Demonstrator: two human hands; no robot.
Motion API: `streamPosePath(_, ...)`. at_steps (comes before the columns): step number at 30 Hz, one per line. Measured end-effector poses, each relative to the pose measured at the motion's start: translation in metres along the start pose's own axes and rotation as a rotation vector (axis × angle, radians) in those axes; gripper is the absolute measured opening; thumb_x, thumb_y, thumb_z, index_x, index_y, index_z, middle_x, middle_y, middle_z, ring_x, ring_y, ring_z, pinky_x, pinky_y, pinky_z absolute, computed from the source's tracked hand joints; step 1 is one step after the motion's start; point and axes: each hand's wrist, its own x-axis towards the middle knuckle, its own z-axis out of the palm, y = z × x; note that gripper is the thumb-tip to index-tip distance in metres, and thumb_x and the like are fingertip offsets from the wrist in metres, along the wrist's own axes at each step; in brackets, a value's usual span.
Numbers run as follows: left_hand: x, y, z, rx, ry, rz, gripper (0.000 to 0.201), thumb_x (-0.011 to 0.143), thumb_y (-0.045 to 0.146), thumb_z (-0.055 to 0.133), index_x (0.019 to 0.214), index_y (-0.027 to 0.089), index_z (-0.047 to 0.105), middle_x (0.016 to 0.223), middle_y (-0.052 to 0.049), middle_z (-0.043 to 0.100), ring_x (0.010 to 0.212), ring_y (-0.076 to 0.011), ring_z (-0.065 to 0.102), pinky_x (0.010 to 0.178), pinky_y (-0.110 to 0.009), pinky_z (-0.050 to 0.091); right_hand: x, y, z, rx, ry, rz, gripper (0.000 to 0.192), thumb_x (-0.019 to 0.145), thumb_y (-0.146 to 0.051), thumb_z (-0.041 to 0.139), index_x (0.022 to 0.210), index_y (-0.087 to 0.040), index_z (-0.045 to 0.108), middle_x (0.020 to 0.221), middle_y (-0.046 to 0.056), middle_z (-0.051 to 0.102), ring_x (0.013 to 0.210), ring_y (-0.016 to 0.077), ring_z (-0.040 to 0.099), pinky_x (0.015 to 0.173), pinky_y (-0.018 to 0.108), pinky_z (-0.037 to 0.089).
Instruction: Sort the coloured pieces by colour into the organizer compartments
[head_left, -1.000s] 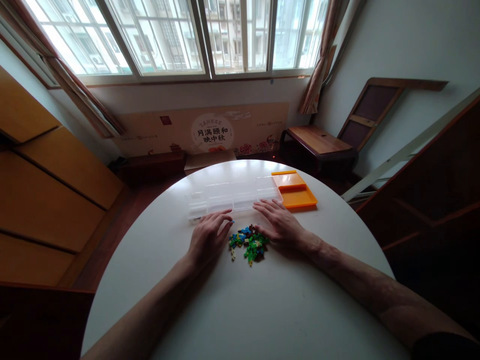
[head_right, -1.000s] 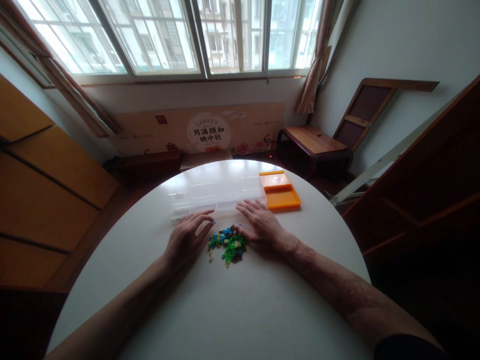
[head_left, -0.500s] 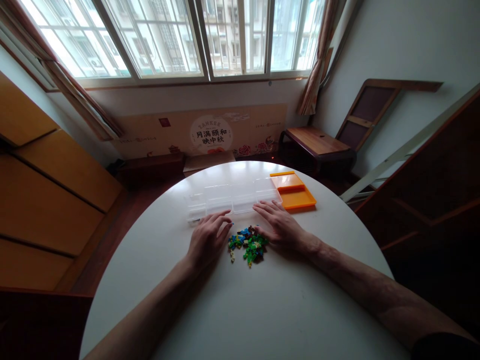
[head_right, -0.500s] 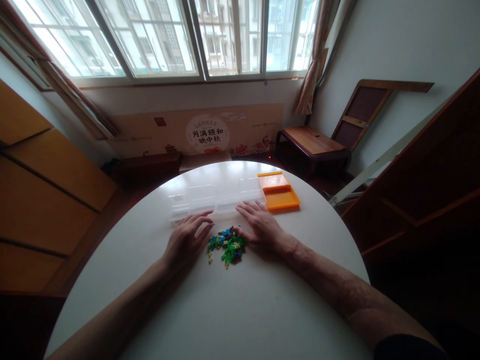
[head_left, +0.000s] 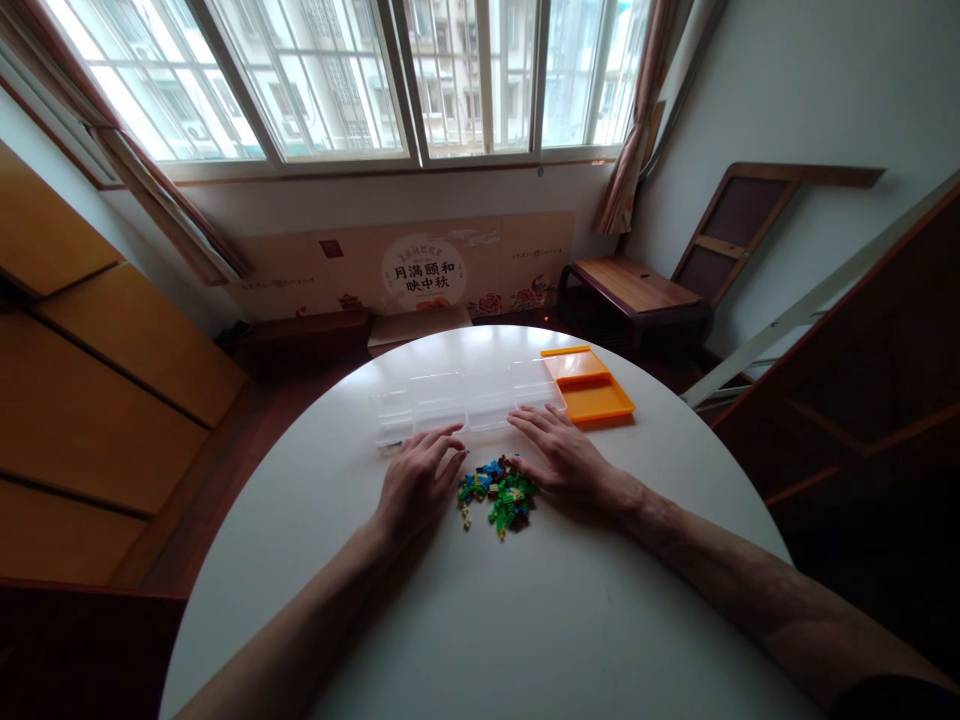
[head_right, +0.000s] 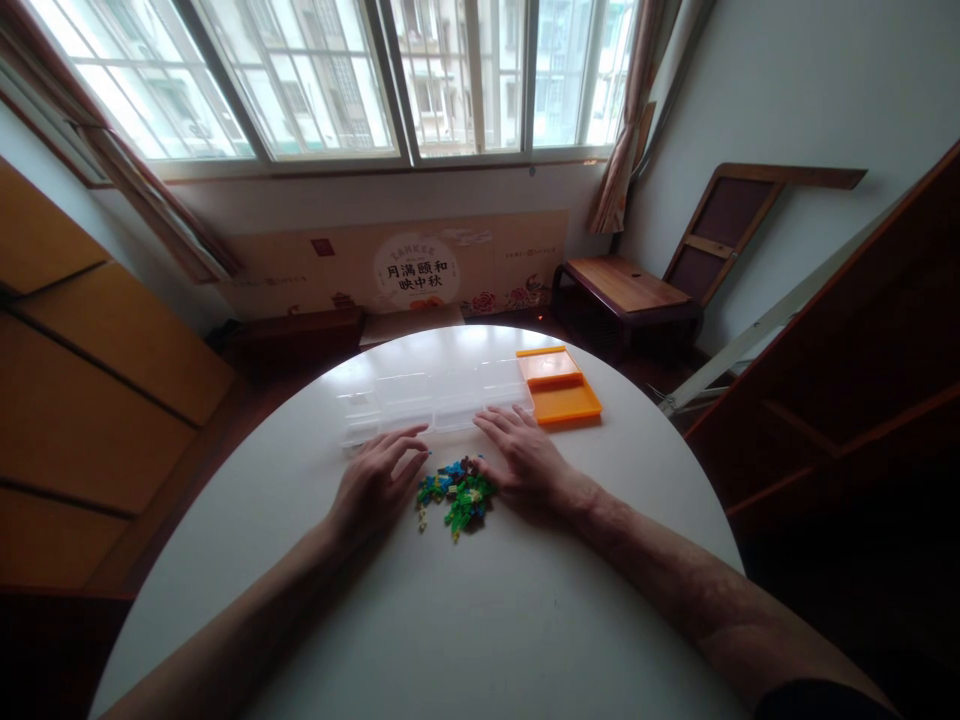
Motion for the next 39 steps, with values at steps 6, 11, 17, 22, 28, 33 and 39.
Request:
streamPosePath(6,0.001,0.001,-0.002,-0.003,0.002,0.005,0.015,0.112,0.034,0.060,0.108,0.025,0.073,0.145,-0.006,0.077,0.125,-0.0306,0.074,0.106,-0.049,0.058,0.000,0.001,0.002,0.001,0.008,-0.005,0.065,0.107,-0.042,0.063,0.167,-0.021,0.051,0.169,0.014,0.056,0.160,0.0346,0.050,0.138,0.065,0.031)
streamPosePath(11,0.002,0.002,-0.002,-0.035,0.067,0.031,0.013,0.111,0.032,0.064,0.110,0.026,0.075,0.133,-0.007,0.079,0.119,-0.0286,0.074,0.102,-0.046,0.060,0.000,0.001,0.002,0.002,0.016,-0.012,0.066,0.107,-0.041,0.063,0.168,-0.021,0.050,0.170,0.015,0.055,0.161,0.0355,0.048,0.138,0.064,0.032)
streamPosePath(17,0.002,0.003,-0.003,-0.151,0.122,0.060,0.014,0.111,0.033,0.067,0.110,0.026,0.078,0.108,-0.006,0.080,0.097,-0.0228,0.075,0.087,-0.037,0.062,0.000,-0.003,-0.002,0.045,0.079,-0.059,0.062,0.106,-0.039,0.064,0.165,-0.024,0.053,0.167,0.013,0.058,0.159,0.0334,0.051,0.136,0.063,0.036)
streamPosePath(22,0.003,0.007,-0.005,-0.295,0.085,0.072,0.012,0.109,0.033,0.070,0.107,0.025,0.079,0.099,-0.004,0.081,0.086,-0.0188,0.076,0.082,-0.034,0.062,0.001,-0.011,-0.005,0.119,0.143,-0.157,0.043,0.108,-0.036,0.063,0.150,-0.028,0.065,0.153,0.009,0.070,0.145,0.0289,0.063,0.132,0.059,0.042)
streamPosePath(28,0.003,0.015,0.004,-0.503,0.085,-0.029,0.019,0.104,0.041,0.077,0.103,0.023,0.081,0.092,-0.003,0.084,0.076,-0.0178,0.075,0.074,-0.031,0.065,0.003,-0.015,-0.004,0.147,0.119,-0.202,0.023,0.110,-0.037,0.062,0.127,-0.030,0.076,0.127,0.006,0.081,0.121,0.0271,0.071,0.121,0.051,0.051)
streamPosePath(33,0.003,0.022,0.004,-0.559,0.046,-0.036,0.018,0.103,0.041,0.078,0.101,0.024,0.084,0.091,-0.004,0.085,0.076,-0.0185,0.077,0.074,-0.031,0.066,0.004,-0.013,-0.002,0.147,0.125,-0.204,0.021,0.109,-0.044,0.067,0.117,-0.029,0.079,0.114,0.006,0.082,0.112,0.0266,0.073,0.118,0.049,0.053)
streamPosePath(39,0.003,0.029,0.002,-0.605,0.020,0.001,0.010,0.102,0.031,0.079,0.106,0.024,0.085,0.095,-0.002,0.086,0.079,-0.0184,0.080,0.077,-0.030,0.067,0.004,-0.012,-0.001,0.160,0.155,-0.231,0.020,0.111,-0.044,0.067,0.109,-0.028,0.079,0.108,0.004,0.084,0.103,0.0239,0.075,0.118,0.047,0.053)
